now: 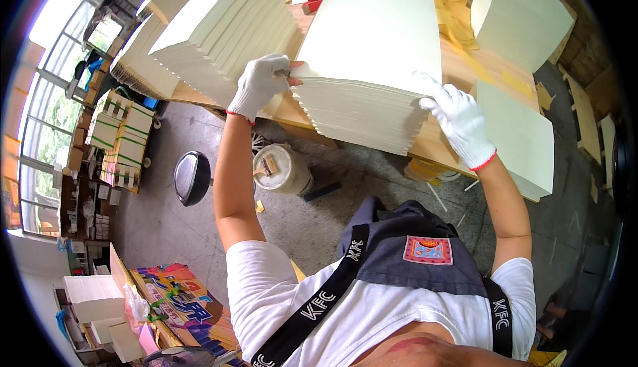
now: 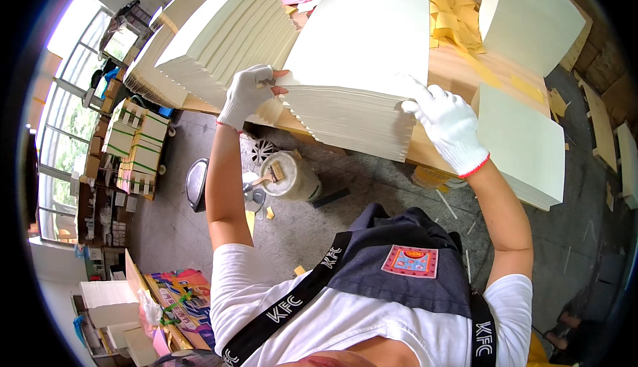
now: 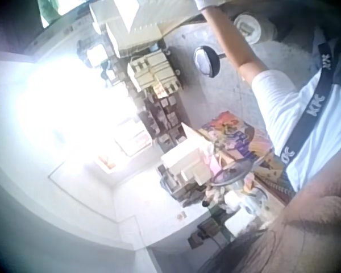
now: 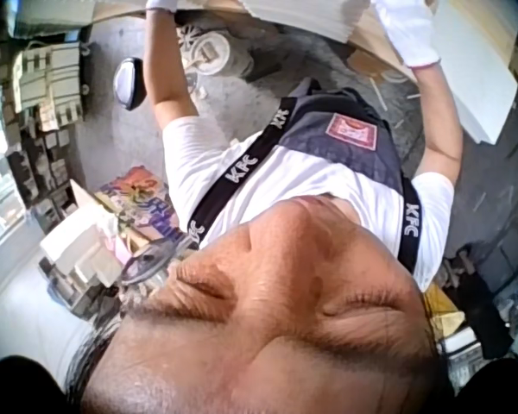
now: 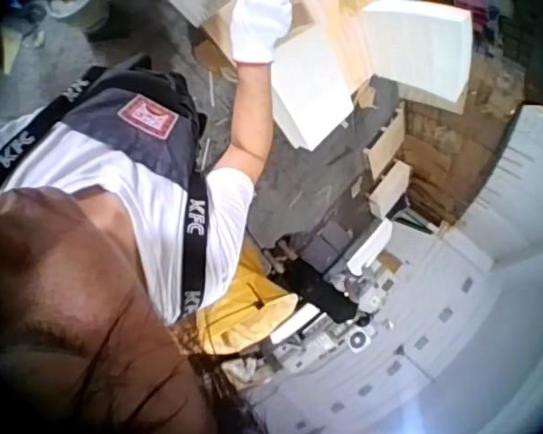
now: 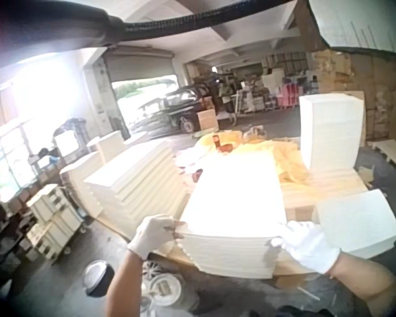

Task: The person repeatedly picks up white rectangular boards from a table and stacks them onto a growing pile. They handle the boards with gloved hands, aligning them carefully before placing them down.

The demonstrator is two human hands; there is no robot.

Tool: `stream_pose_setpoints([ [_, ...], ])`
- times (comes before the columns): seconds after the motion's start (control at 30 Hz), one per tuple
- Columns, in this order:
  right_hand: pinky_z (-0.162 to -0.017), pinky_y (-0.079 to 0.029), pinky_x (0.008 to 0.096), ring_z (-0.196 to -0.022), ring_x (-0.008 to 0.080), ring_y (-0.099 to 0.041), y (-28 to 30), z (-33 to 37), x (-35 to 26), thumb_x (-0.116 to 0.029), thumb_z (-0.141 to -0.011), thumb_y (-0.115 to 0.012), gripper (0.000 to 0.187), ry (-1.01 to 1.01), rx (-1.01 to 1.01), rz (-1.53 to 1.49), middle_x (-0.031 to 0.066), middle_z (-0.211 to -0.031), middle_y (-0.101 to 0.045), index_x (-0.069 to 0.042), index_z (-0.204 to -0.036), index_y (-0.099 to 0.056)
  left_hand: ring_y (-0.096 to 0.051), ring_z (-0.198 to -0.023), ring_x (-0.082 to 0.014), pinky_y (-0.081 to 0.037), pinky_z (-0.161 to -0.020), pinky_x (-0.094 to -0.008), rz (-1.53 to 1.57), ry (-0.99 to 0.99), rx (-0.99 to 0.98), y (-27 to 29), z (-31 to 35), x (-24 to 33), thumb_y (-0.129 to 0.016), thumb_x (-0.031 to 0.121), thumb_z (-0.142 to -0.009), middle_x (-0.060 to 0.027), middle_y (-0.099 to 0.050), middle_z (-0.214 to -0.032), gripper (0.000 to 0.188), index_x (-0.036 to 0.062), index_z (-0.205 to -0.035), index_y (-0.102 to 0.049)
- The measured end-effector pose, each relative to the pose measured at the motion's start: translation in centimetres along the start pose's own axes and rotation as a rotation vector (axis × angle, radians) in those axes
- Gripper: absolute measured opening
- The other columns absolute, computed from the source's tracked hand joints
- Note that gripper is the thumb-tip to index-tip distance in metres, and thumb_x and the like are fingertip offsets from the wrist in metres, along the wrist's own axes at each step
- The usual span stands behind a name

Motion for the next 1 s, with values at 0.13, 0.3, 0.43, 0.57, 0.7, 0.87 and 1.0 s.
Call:
stream_pose_setpoints([
  [0.13,-0.071,-0.053,0.0377,-0.073,0.0265,-0.061,0.0,0.0,0.1,-0.015,-0.089,-0.068,0.058,0.015,0.004,-0.026,0.0081,-0.080,-0.057,-0.023,-0.144,-0.053,-0.064,-0.074,-0.0144,-0.052,-0.068,-0.0317,0.064,-0.078,0.039,-0.4,-0.1,-0.5,-0.080,-0.002,-0.075,-0.0103,-0.066,-0.085,0.021,-0.0047,-0.083,-0.061],
  [0.3,-0.065,-0.055,0.0368,-0.074,0.0262,-0.067,-0.6,0.4,1.5,-0.024,-0.096,-0.058,0.044,0.079,0.024,-0.010,0.0096,-0.102,-0.068,-0.022,-0.140,-0.055,-0.066,-0.075,-0.0223,-0.053,-0.069,-0.0340,-0.167,-0.106,0.068,0.0,0.1,1.5,-0.077,0.001,-0.077,-0.0127,-0.066,-0.084,0.017,-0.0019,-0.091,-0.068],
  [0.43,-0.066,-0.055,0.0444,-0.078,0.0317,-0.068,-1.7,0.7,1.0,-0.035,-0.098,-0.054,0.048,-0.039,0.075,-0.076,0.0159,-0.100,-0.067,-0.016,-0.142,-0.052,-0.059,-0.074,-0.0218,-0.051,-0.068,-0.0371,-0.159,0.002,0.008,-0.9,-0.2,2.2,-0.075,0.006,-0.077,-0.0120,-0.059,-0.083,0.027,0.0014,-0.103,-0.073],
  [0.57,-0.064,-0.054,0.0436,-0.074,0.0309,-0.067,-2.5,2.5,1.2,-0.043,-0.099,-0.053,0.056,-0.067,0.142,-0.061,0.0123,-0.090,-0.065,-0.022,-0.149,-0.043,-0.058,-0.109,-0.0365,-0.049,-0.094,-0.0450,-0.771,-0.279,0.127,-1.6,2.0,7.8,-0.082,0.016,-0.073,-0.0155,-0.063,-0.116,0.058,0.0094,-0.128,-0.064],
  [0.7,-0.067,-0.053,0.0425,-0.074,0.0303,-0.064,-0.6,9.3,3.6,-0.045,-0.098,-0.054,0.048,-0.157,0.266,-0.254,0.0094,-0.082,-0.059,-0.023,-0.141,-0.052,-0.067,-0.094,-0.0320,-0.056,-0.085,-0.0401,-0.385,-0.451,0.527,-8.6,4.6,16.0,-0.071,0.000,-0.084,-0.0170,-0.067,-0.116,0.035,-0.0044,-0.118,-0.066],
  [0.87,-0.077,-0.055,0.0426,-0.093,0.0319,-0.069,-1.9,23.9,9.6,-0.039,-0.098,-0.057,0.033,-0.685,0.262,-0.415,0.0109,-0.105,-0.070,-0.020,-0.125,-0.065,-0.066,-0.106,-0.0379,-0.054,-0.091,-0.0426,0.030,-0.719,-0.097,-25.9,3.7,27.5,-0.078,0.001,-0.069,-0.0150,-0.068,-0.119,0.043,0.0065,-0.110,-0.072],
  [1.0,-0.083,-0.054,0.0442,-0.099,0.0349,-0.067,-1.6,33.5,12.0,-0.043,-0.099,-0.051,0.037,-0.979,0.224,-0.402,0.0123,-0.107,-0.070,-0.018,-0.123,-0.064,-0.055,-0.125,-0.0336,-0.049,-0.100,-0.0431,-0.034,-0.818,-0.366,-42.2,-0.5,35.2,-0.083,0.021,-0.074,-0.0137,-0.057,-0.138,0.059,0.0115,-0.128,-0.062],
])
Point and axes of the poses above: each hand's wrist, its own z-axis away from the middle knuckle, its own y-axis out of the back of the hand, x = y × z, the point moved 2 cm from there along -z, towards the middle knuckle
